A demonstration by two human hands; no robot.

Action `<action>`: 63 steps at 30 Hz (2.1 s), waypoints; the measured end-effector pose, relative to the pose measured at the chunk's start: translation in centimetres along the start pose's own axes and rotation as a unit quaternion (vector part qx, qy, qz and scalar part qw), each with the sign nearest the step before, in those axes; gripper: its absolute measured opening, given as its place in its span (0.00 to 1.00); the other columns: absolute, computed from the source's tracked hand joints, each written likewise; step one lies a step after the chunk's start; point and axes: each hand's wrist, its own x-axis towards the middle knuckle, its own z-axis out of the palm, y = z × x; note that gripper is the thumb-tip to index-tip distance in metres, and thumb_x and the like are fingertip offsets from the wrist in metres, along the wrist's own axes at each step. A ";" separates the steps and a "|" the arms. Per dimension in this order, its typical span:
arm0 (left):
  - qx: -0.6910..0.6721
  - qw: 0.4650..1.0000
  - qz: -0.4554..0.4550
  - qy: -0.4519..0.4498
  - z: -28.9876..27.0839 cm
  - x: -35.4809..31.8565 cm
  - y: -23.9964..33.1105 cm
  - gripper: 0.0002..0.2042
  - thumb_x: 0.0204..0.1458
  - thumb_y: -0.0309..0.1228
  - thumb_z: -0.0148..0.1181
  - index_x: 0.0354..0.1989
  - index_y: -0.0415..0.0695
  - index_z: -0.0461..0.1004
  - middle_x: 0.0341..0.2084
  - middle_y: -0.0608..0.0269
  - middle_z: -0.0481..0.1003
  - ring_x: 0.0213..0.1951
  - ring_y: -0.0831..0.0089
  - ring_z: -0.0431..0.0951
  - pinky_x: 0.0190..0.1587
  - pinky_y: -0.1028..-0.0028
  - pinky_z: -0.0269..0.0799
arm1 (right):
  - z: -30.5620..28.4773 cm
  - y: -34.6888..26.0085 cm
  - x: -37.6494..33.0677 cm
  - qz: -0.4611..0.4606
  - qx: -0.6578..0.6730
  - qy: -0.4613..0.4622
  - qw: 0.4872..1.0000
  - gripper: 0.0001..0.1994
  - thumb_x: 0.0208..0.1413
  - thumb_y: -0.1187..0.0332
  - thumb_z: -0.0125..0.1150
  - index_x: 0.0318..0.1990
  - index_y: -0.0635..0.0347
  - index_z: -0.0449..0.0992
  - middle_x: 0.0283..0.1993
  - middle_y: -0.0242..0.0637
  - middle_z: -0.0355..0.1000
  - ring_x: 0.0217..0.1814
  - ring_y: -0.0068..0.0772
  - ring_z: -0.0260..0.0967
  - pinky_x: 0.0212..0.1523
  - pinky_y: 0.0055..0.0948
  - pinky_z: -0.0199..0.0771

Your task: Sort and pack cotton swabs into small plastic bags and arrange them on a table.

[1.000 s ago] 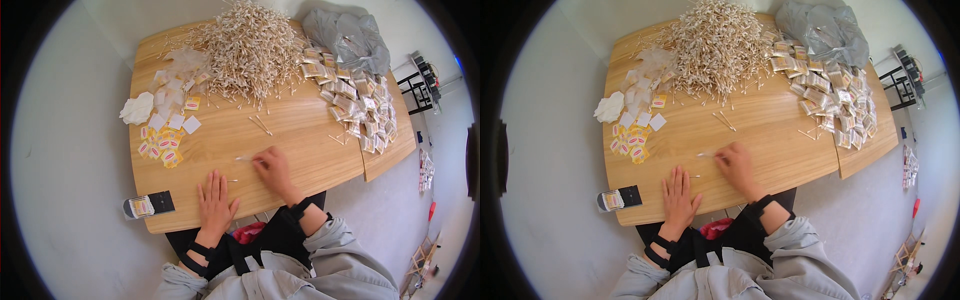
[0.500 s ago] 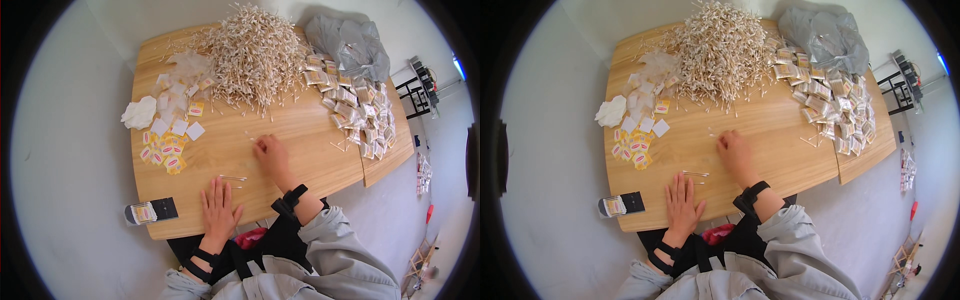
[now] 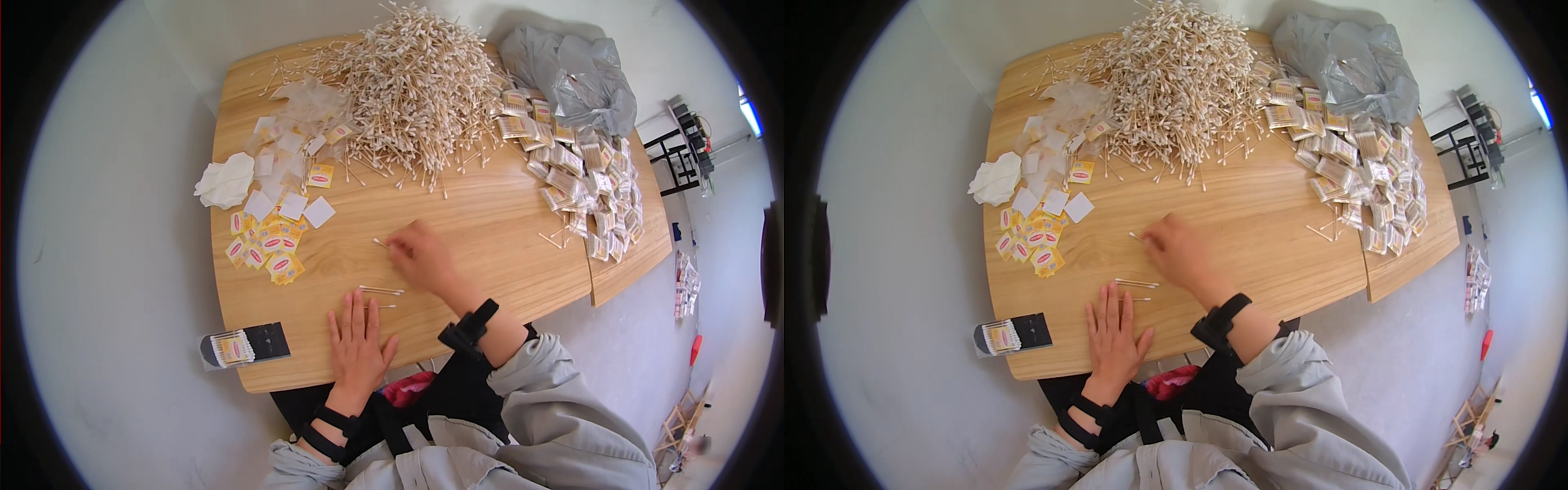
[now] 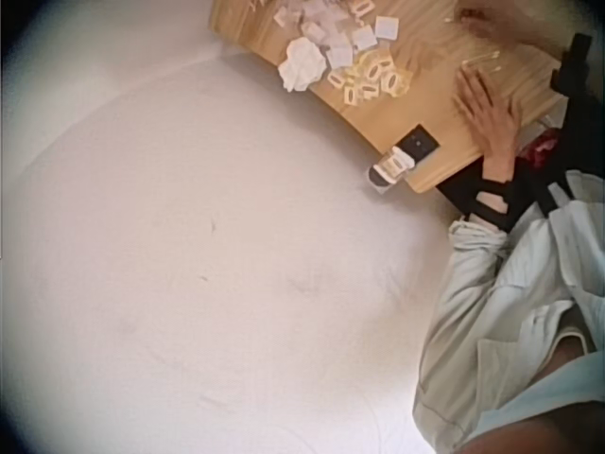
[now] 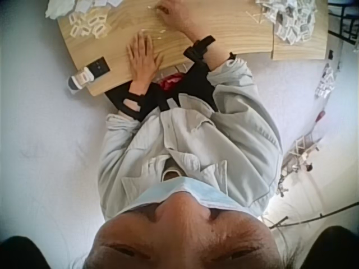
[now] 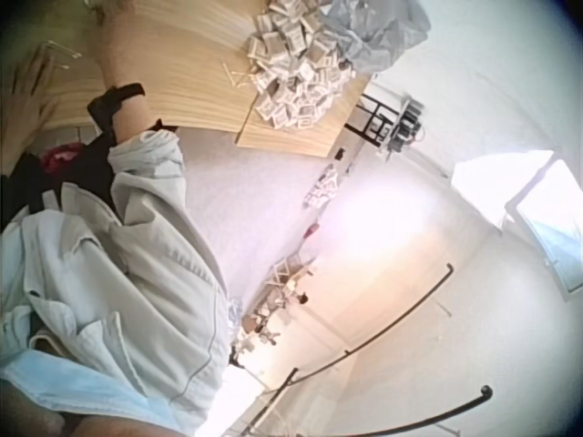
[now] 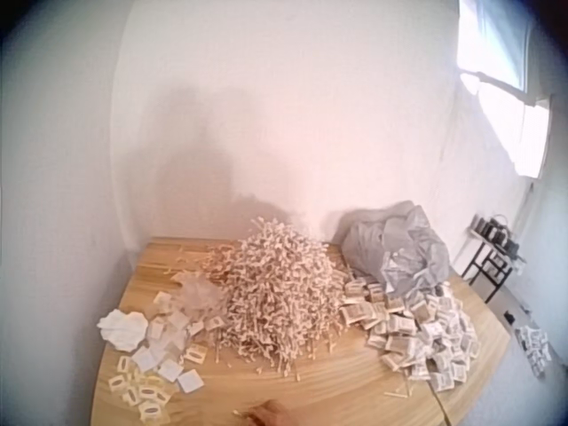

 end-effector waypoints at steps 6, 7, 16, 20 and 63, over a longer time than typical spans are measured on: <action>0.007 1.000 -0.007 0.002 0.0 -0.2 -0.2 0.39 0.53 0.48 0.55 0.69 0.39 0.51 0.70 0.47 0.46 0.72 0.54 0.44 0.70 0.48 0.35 | 0.4 -0.3 1.4 0.068 -0.017 0.167 0.983 0.22 0.49 0.67 0.67 0.50 0.63 0.70 0.43 0.49 0.66 0.44 0.49 0.69 0.44 0.41 0.71; 0.009 1.000 -0.006 -0.001 -0.1 -0.1 0.0 0.39 0.53 0.48 0.55 0.69 0.39 0.51 0.70 0.48 0.46 0.72 0.54 0.44 0.70 0.47 0.35 | 0.0 1.1 2.7 0.055 -0.055 0.230 0.970 0.25 0.48 0.65 0.68 0.52 0.65 0.68 0.43 0.51 0.65 0.46 0.50 0.68 0.45 0.42 0.71; 0.002 1.000 -0.001 0.011 -0.1 0.2 0.3 0.39 0.52 0.45 0.58 0.68 0.39 0.51 0.70 0.48 0.48 0.71 0.52 0.45 0.69 0.47 0.36 | -2.6 3.3 8.1 0.148 -0.136 0.220 0.954 0.16 0.49 0.58 0.66 0.40 0.60 0.74 0.41 0.46 0.70 0.43 0.49 0.70 0.43 0.44 0.71; -0.001 1.000 -0.006 0.005 0.0 0.0 0.2 0.39 0.51 0.45 0.58 0.69 0.39 0.51 0.70 0.48 0.47 0.71 0.52 0.45 0.69 0.46 0.37 | -4.1 5.0 5.5 0.153 -0.098 0.165 0.970 0.11 0.49 0.61 0.65 0.35 0.57 0.75 0.35 0.41 0.72 0.40 0.45 0.71 0.40 0.42 0.72; -0.021 1.000 0.001 -0.023 -1.4 2.3 0.6 0.49 0.42 0.48 0.68 0.70 0.40 0.48 0.71 0.52 0.44 0.72 0.58 0.41 0.69 0.46 0.37 | -1.5 -0.8 -3.8 -0.086 -0.006 -0.111 0.990 0.07 0.48 0.71 0.67 0.35 0.60 0.79 0.35 0.39 0.68 0.33 0.38 0.71 0.35 0.32 0.72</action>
